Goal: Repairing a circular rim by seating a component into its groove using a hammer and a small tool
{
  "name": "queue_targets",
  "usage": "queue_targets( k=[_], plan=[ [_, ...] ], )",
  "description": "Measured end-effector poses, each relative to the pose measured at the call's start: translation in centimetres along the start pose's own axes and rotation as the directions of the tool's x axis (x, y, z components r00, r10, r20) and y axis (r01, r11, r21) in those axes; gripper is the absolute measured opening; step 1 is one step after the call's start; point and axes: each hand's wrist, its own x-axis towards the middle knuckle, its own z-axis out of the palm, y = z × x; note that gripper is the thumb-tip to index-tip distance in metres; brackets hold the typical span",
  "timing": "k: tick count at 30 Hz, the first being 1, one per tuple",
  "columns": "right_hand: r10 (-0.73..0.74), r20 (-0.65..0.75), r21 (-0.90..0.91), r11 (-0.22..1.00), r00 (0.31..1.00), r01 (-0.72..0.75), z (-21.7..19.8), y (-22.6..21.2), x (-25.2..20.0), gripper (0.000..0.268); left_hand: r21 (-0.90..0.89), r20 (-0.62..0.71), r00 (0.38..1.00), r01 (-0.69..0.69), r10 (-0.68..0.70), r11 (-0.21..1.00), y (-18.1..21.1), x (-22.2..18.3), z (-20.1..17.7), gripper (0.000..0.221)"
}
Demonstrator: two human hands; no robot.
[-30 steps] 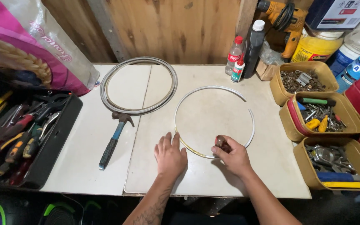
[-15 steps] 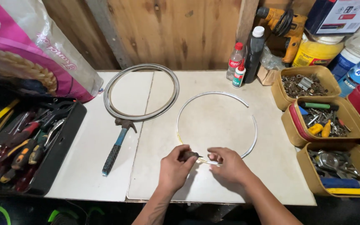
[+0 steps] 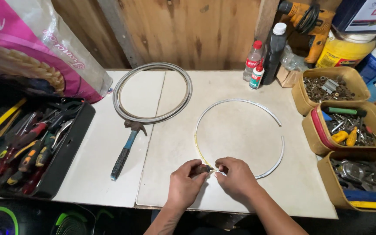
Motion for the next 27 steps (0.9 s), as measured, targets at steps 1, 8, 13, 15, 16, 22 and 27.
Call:
queue_targets(
  k=[1,8,13,15,16,22,27],
  plan=[
    [-0.053,-0.045,0.039,0.998,0.998,0.055,0.5,0.6,0.2,0.02,0.038,0.002,0.997,-0.081,0.08,0.996,-0.1,0.1,0.1,0.036],
    [-0.083,-0.083,0.008,0.996,0.993,0.084,1.2,1.4,0.4,0.018,0.002,-0.026,0.967,-0.255,0.255,0.967,-0.9,0.3,0.5,0.031],
    [-0.04,-0.075,-0.007,0.999,0.996,0.04,1.3,1.3,0.3,0.021,0.072,-0.046,0.945,-0.32,0.323,0.945,-1.4,0.4,1.1,0.031],
    [-0.056,-0.081,-0.02,0.998,0.995,0.055,1.5,1.7,0.4,0.022,0.089,-0.046,0.938,-0.338,0.342,0.937,-1.5,0.5,1.1,0.03],
    [-0.073,-0.087,-0.034,0.997,0.994,0.07,1.6,1.9,0.5,0.022,0.105,-0.046,0.931,-0.356,0.362,0.929,-1.6,0.5,1.1,0.03],
    [-0.079,-0.093,-0.048,0.996,0.993,0.074,2.0,2.5,0.6,0.031,0.119,-0.019,0.891,-0.448,0.454,0.886,-2.6,0.1,1.6,0.027],
    [-0.039,-0.054,-0.089,0.995,0.998,0.034,1.5,1.2,0.3,0.046,0.267,0.063,0.879,-0.472,0.473,0.84,-2.8,0.3,1.9,0.021]
  ],
)
